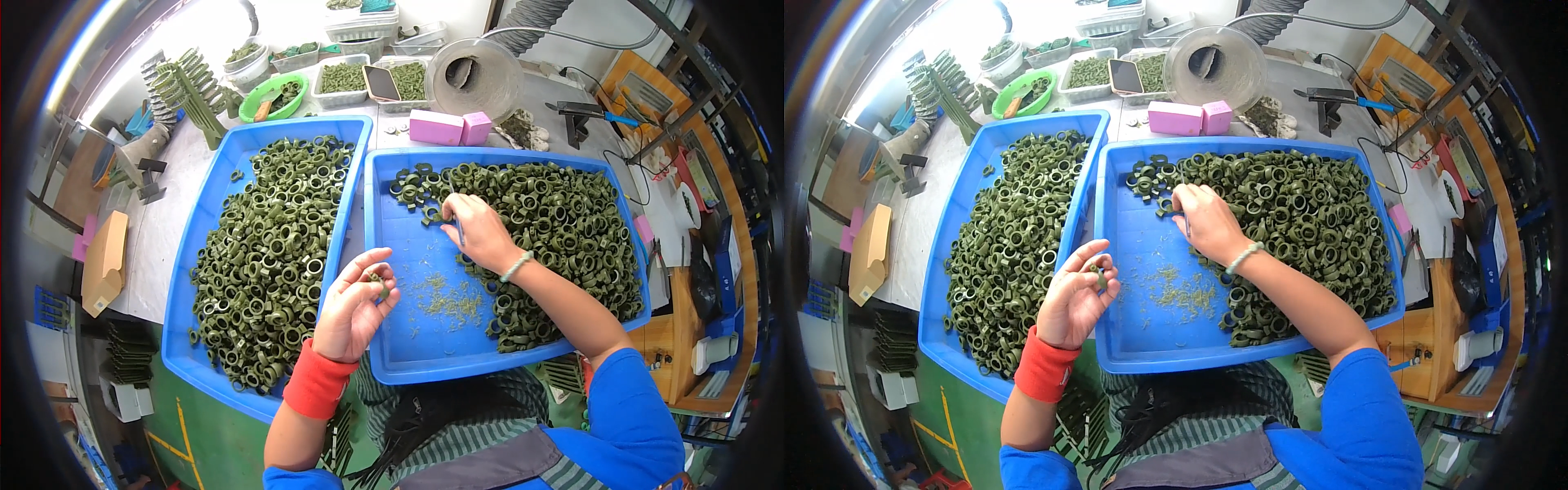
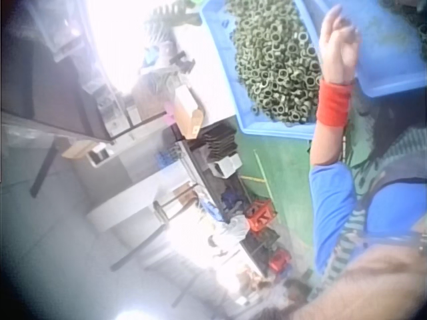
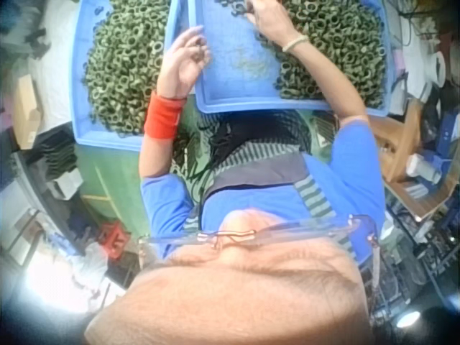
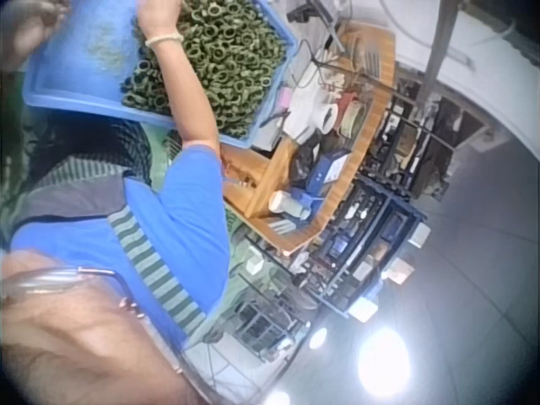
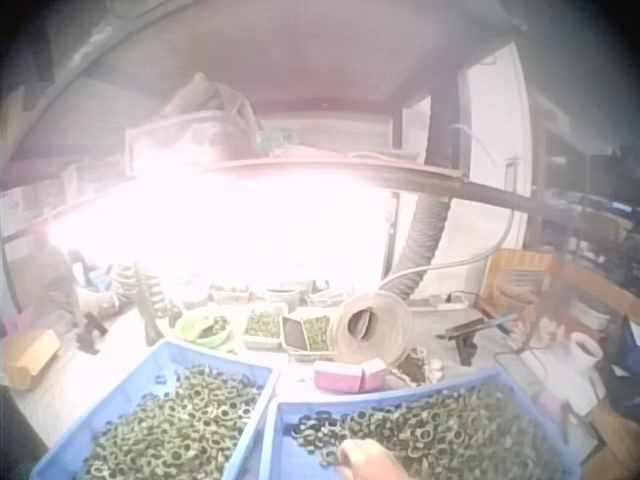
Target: The person uses a small white blade to trim excess material from green plastic rings. They pick up each ring from a blue bin, scrape the edges with the blade, and place the finished ring into a second bin. The process is repeated continuously throughout the clip.
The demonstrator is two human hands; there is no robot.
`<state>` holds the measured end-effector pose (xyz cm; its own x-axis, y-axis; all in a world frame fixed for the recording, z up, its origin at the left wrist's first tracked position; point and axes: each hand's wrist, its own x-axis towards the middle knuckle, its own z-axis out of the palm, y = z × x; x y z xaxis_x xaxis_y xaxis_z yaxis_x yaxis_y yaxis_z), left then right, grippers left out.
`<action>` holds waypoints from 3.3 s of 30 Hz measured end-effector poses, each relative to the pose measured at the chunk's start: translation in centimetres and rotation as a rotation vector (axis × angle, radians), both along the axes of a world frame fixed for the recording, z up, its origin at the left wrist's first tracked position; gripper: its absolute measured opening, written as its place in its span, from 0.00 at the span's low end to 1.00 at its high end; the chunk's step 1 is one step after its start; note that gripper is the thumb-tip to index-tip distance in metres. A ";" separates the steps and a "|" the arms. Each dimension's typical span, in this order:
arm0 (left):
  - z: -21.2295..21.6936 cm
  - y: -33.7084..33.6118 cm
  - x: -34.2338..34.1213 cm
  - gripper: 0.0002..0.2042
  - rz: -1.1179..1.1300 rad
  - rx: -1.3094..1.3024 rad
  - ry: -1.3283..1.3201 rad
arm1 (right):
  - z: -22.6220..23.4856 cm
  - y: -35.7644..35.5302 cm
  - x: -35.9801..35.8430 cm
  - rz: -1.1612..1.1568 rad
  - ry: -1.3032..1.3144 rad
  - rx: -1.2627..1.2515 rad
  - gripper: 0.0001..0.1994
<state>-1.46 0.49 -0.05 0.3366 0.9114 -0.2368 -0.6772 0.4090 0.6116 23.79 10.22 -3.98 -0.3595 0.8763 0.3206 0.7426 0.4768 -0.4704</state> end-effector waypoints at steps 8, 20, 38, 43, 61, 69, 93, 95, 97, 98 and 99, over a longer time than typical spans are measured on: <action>0.2 -0.1 -0.2 0.15 -0.028 0.008 0.271 | -0.4 0.0 -0.9 0.107 0.072 0.016 0.07; 0.1 -0.7 1.2 0.14 -0.060 0.008 0.376 | 4.0 -6.7 -1.9 0.303 1.139 -1.021 0.06; 0.2 -0.7 1.5 0.10 -0.057 0.295 0.565 | 4.1 -8.0 -2.3 0.267 0.901 -0.602 0.08; 0.4 -0.6 1.4 0.11 -0.027 0.369 0.614 | 3.9 -8.2 -2.4 0.288 0.920 -0.607 0.09; 0.7 -0.6 1.1 0.15 -0.084 0.175 0.535 | 6.5 -6.0 -0.1 0.238 0.962 -0.513 0.22; 0.6 -1.0 1.7 0.12 -0.043 0.317 0.758 | 5.4 -7.4 -1.9 0.299 0.517 -0.189 0.08; 1.0 -0.7 0.9 0.15 -0.152 0.462 0.823 | 6.8 -5.8 0.8 0.356 0.782 -0.518 0.14; 0.8 -0.7 0.8 0.14 -0.165 0.530 0.849 | 6.8 -5.8 0.7 0.376 0.775 -0.495 0.14; 1.0 -0.7 0.8 0.14 -0.184 0.555 0.861 | 6.7 -5.9 0.5 0.403 0.779 -0.485 0.14; 1.0 -0.7 0.8 0.14 -0.184 0.565 0.868 | 6.6 -5.9 0.5 0.421 0.787 -0.486 0.14; 1.0 -0.7 0.8 0.14 -0.184 0.575 0.875 | 6.5 -5.9 0.4 0.439 0.794 -0.487 0.14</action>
